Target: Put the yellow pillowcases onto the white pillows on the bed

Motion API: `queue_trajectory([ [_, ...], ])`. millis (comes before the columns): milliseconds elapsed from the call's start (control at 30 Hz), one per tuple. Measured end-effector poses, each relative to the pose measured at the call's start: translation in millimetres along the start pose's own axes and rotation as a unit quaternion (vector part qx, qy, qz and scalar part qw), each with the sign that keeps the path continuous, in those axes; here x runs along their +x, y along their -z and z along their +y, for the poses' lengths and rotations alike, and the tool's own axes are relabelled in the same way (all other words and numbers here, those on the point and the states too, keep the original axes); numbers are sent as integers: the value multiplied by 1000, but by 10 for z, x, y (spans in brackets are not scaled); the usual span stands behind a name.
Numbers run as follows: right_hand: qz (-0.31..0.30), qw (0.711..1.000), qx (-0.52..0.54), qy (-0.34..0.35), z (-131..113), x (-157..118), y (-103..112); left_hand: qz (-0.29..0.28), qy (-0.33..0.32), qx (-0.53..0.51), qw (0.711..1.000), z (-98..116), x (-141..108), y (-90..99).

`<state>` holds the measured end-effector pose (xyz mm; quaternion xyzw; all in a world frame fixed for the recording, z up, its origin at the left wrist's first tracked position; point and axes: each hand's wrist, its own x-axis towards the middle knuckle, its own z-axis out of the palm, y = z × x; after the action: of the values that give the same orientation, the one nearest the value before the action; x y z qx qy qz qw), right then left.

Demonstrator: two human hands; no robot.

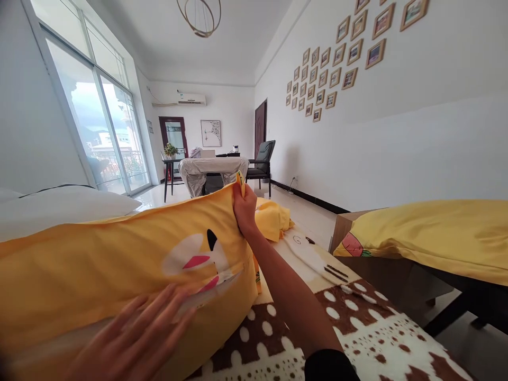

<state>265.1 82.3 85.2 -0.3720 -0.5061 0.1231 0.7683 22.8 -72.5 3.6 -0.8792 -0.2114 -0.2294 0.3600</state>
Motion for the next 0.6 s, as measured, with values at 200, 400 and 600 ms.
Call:
queue_trajectory([
  [200,3,1000,23,16,-109,-13,82,52,-40,121,990,-136,470,-226],
  [400,39,999,12,8,-9,97,78,4,-147,99,984,-6,468,-191],
  [600,7,999,33,-35,148,199,93,-52,-138,146,978,18,349,-262],
])
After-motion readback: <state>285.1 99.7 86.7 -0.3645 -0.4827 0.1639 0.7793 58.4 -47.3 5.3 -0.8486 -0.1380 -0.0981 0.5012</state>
